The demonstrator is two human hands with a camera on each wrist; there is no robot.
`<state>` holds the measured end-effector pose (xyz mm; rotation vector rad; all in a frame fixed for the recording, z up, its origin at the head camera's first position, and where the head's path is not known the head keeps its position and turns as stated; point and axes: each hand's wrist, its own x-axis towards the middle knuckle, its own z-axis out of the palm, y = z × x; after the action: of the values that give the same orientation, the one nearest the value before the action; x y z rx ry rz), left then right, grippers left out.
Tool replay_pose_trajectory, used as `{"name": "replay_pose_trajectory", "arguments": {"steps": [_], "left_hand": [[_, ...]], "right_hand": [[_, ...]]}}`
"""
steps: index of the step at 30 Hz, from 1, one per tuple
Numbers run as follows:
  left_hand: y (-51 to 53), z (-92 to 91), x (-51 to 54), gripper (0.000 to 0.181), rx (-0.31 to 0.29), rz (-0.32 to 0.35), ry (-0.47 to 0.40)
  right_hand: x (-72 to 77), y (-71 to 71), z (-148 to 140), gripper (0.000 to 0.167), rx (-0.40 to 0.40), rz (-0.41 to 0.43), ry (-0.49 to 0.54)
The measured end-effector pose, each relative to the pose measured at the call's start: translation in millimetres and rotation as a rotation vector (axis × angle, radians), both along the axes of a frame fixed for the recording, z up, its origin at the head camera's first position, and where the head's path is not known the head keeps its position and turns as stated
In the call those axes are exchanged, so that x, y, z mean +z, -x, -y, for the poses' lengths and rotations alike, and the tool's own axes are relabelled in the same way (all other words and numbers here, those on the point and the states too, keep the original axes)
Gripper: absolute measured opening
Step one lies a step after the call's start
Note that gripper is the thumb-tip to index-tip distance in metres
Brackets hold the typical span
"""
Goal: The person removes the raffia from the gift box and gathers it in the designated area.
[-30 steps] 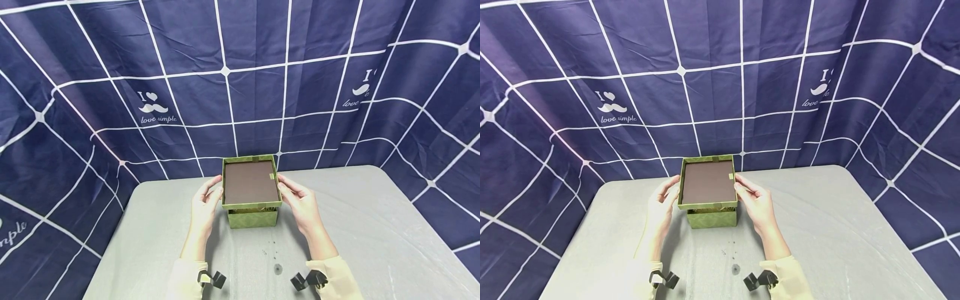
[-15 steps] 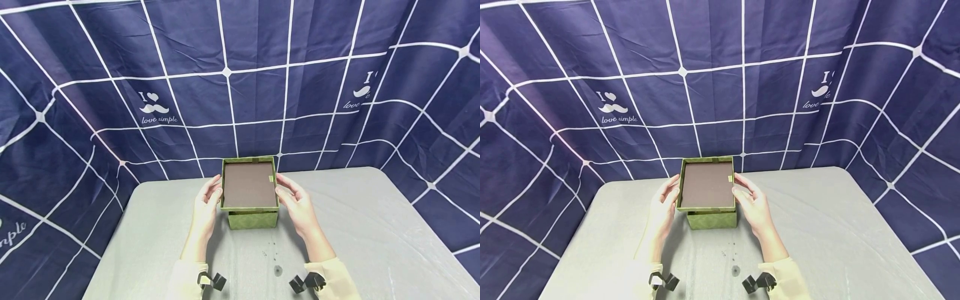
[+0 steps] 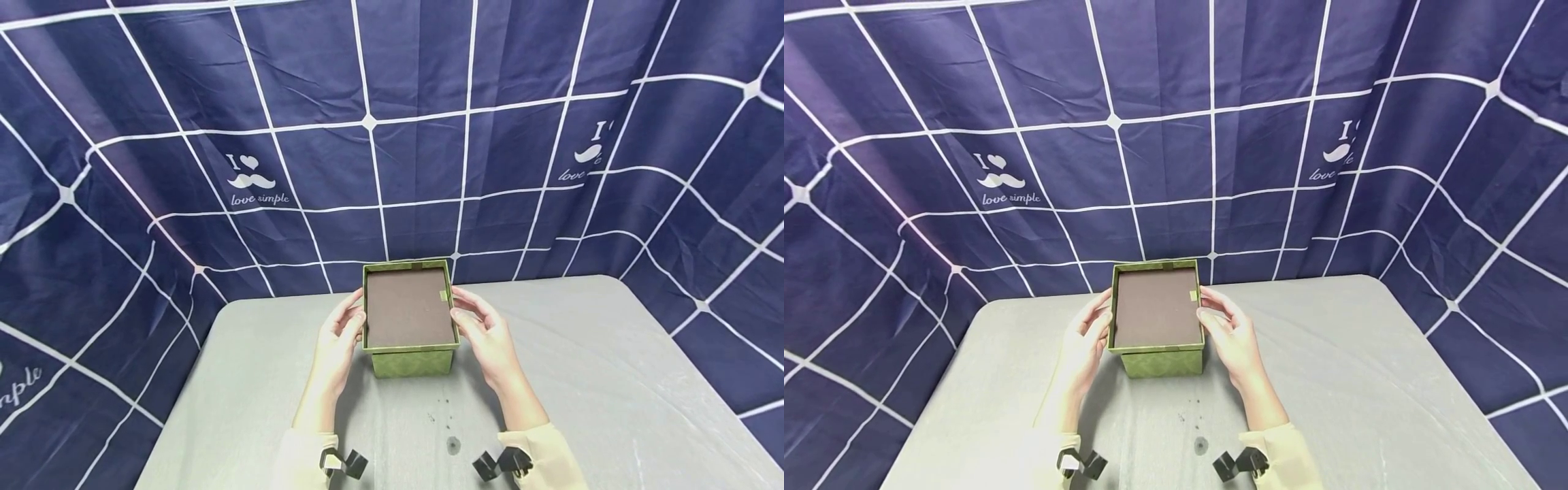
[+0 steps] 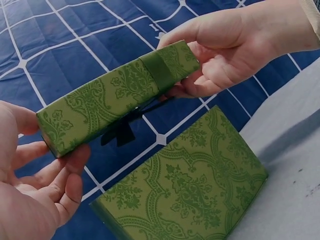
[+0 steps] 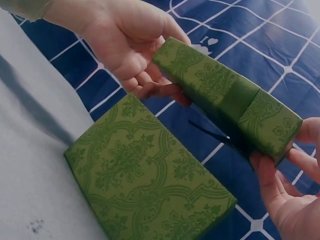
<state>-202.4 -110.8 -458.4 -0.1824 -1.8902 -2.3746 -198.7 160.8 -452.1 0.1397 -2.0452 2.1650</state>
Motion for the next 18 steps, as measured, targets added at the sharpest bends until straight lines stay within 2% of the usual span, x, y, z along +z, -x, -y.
{"name": "replay_pose_trajectory", "arguments": {"steps": [10,18], "left_hand": [[-3.2,0.6,4.0,0.047,0.015,0.029,0.001],[-6.3,1.1,11.1,0.047,0.020,0.053,0.031]], "right_hand": [[1.5,-0.9,1,0.046,0.014,0.016,0.017],[3.5,-3.5,0,0.047,0.015,0.033,0.018]]}}
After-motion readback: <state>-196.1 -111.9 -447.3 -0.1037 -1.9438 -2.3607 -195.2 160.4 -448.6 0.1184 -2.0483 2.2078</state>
